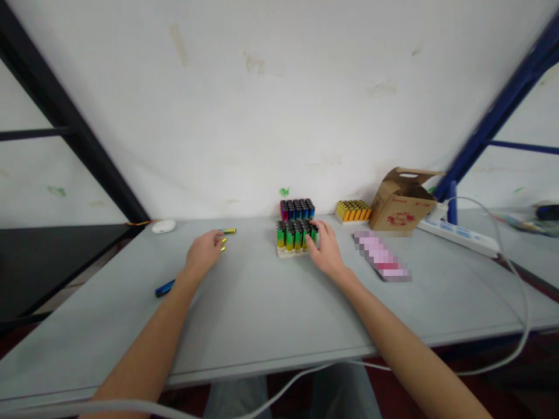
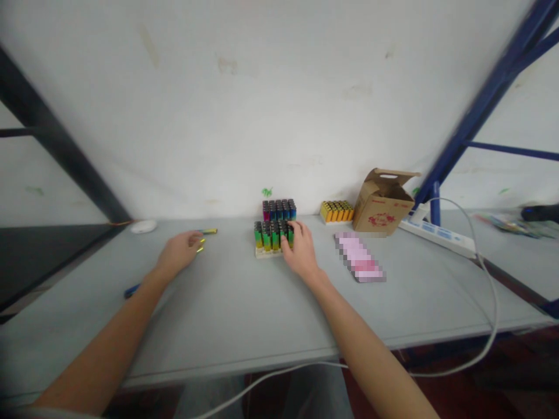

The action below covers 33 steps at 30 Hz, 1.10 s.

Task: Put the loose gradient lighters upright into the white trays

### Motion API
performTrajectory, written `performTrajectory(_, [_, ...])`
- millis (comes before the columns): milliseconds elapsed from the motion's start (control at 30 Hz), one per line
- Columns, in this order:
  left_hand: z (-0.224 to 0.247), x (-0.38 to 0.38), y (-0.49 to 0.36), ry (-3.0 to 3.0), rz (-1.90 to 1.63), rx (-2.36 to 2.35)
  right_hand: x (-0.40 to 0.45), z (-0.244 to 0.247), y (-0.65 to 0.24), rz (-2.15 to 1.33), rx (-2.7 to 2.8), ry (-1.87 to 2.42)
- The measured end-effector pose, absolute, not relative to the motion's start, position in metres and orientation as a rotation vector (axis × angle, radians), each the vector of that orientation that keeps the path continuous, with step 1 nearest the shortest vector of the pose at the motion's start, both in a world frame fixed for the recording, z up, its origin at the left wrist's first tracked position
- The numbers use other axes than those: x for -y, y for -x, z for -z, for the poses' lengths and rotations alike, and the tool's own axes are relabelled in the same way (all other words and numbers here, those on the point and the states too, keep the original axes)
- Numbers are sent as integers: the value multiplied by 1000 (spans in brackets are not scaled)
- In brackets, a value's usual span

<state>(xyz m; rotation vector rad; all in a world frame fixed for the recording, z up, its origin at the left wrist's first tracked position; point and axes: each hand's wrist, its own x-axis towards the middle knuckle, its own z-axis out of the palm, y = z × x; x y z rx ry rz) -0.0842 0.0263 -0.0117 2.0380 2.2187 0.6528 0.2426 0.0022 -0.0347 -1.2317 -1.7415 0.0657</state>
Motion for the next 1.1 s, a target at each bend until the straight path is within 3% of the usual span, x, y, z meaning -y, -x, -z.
performTrajectory(367, [-11,-11,54,-1736,-1560,-1756,11,17,-241,58,1753,1089])
performTrajectory(567, [-16,3,18,-1403,-1507,-1199,25,16,-234,-222,1974,1046])
performTrajectory(700, [-14,14,-5,-1274,-1502,-942,33,14,-223,-585,2022,985])
performTrajectory(867, [-2,19,-18,-1285,-1484,-923,33,9,-211,-1019,1725,838])
performTrajectory(1100, [12,24,-30,-1470,-1272,-950,24,4,-219,-1175,1414,783])
